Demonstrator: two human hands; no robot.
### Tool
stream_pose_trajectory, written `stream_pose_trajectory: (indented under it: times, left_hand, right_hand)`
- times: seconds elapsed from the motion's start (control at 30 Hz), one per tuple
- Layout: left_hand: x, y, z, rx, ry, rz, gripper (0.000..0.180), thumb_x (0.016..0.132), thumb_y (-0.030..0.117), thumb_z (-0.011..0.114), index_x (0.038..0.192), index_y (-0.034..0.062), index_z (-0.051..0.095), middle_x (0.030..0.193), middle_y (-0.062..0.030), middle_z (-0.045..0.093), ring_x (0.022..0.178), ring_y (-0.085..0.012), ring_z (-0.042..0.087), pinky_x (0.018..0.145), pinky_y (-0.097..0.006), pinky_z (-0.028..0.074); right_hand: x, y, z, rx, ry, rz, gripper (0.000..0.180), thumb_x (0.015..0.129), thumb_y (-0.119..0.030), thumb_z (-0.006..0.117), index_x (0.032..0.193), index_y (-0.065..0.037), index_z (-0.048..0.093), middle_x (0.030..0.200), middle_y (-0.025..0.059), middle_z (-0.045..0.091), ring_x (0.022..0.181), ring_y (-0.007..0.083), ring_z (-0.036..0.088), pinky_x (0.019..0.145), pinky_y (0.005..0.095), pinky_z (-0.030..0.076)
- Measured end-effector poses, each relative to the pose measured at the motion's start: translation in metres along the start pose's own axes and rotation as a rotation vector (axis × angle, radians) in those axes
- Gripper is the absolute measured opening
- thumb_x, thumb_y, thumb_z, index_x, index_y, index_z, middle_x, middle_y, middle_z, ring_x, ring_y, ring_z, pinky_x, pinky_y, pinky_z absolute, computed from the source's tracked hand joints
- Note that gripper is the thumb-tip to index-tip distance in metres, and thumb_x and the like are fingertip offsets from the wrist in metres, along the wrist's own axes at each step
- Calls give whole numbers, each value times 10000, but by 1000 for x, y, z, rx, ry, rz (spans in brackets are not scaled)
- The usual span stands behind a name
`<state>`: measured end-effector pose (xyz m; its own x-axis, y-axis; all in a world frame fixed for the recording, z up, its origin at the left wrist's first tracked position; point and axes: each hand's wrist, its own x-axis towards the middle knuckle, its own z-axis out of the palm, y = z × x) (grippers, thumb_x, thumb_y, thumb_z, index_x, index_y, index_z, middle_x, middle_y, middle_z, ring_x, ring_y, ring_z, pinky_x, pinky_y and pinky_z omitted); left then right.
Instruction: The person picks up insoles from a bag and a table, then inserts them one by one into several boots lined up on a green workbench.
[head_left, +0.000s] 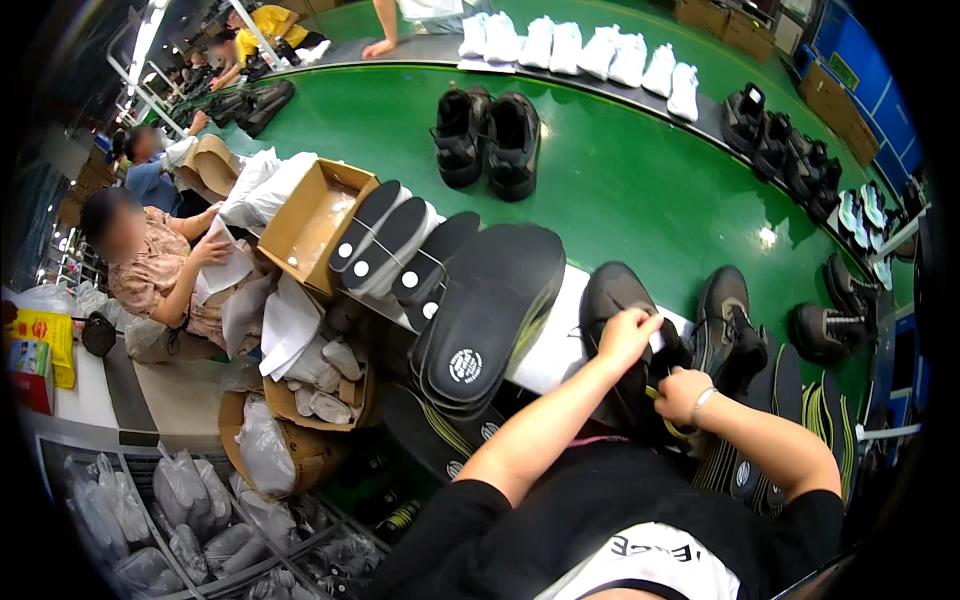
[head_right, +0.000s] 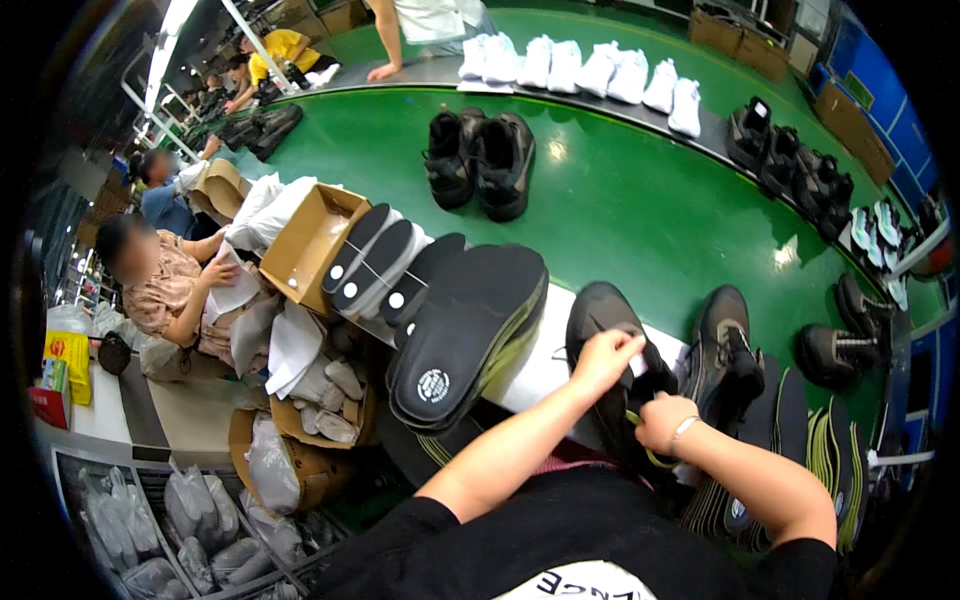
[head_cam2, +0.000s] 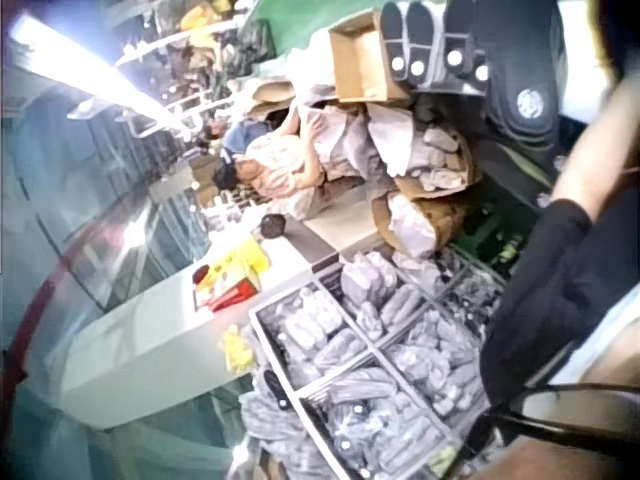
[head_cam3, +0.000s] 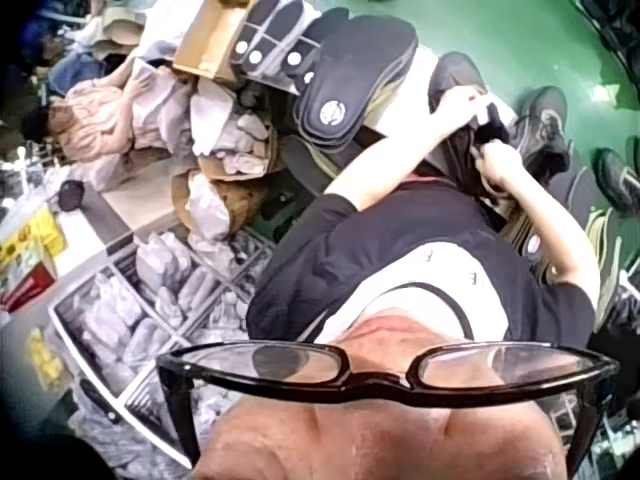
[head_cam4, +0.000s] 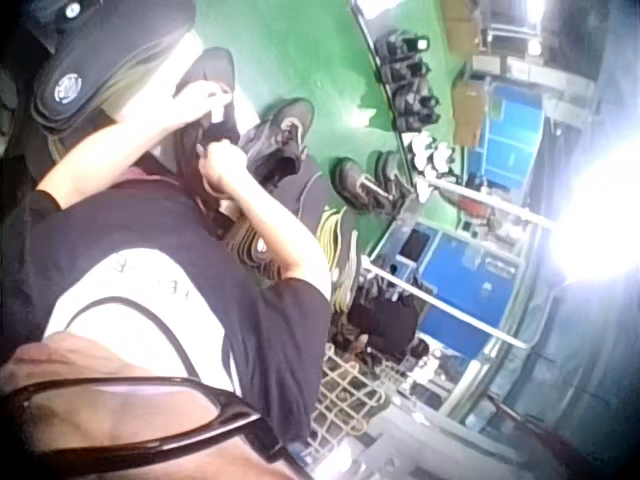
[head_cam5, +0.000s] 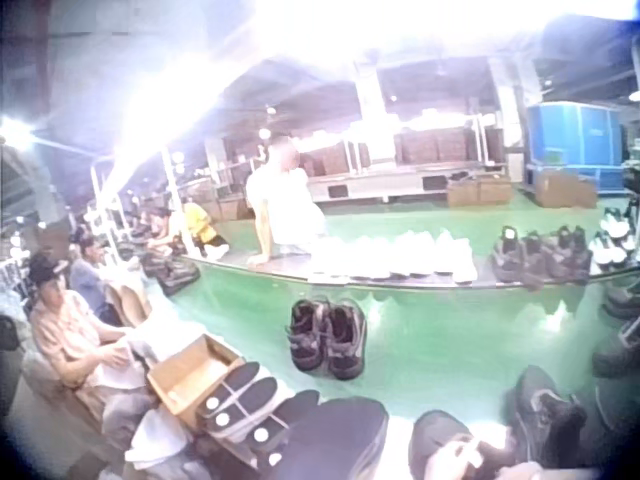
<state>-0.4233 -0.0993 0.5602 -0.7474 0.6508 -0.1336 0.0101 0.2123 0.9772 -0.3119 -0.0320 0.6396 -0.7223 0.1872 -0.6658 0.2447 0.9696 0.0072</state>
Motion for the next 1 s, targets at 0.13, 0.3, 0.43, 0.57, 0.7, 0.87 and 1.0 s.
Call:
stream_pose_trajectory:
  times: [0.13,0.3,0.43,0.57,0.7,0.87,1.0]
  left_hand:
    - [-4,5,0,11,-9,12,353,763,339,570,739,-13,594,627,-109,583,574,-168,549,561,-295,419]
    - [-11,13,7,43,-3,15,369,772,352,554,818,-11,600,694,-120,605,638,-169,572,608,-282,427]
    - [-10,16,2,77,-53,-13,374,773,353,553,815,-15,603,717,-120,610,663,-169,577,623,-280,428]
    - [-6,8,2,88,-52,27,383,768,361,557,830,-13,609,728,-122,613,673,-175,579,627,-285,431]
    - [-17,21,6,54,-35,29,396,758,375,566,831,-12,611,722,-120,613,666,-182,579,627,-290,435]
    - [-19,13,12,30,27,34,389,754,369,566,821,-12,608,706,-142,605,644,-216,579,607,-312,430]
    - [-22,18,9,25,13,63,381,759,359,562,814,-15,603,700,-151,600,646,-227,583,600,-317,429]
  right_hand:
    - [14,-10,24,-179,-62,-36,286,696,-252,518,857,-50,641,978,196,553,860,289,573,734,357,462]
    - [37,2,43,-110,-67,-87,293,690,-233,531,892,-47,633,999,180,568,920,263,556,792,352,436]
    - [45,8,28,-87,-168,-167,319,704,-257,520,877,-11,624,975,177,579,848,250,583,729,347,466]
    - [67,25,28,345,-647,-53,358,700,-275,554,867,40,587,802,141,603,611,189,593,528,288,482]
    - [61,10,55,-412,-353,-239,362,684,-234,585,998,-56,599,990,105,598,787,225,614,664,295,492]
    - [33,-2,60,-359,-92,36,228,733,-227,519,858,-92,654,915,91,622,845,210,607,670,301,483]
    - [12,1,51,-462,-188,-154,232,745,-165,477,895,-89,637,893,103,625,839,228,607,671,324,478]
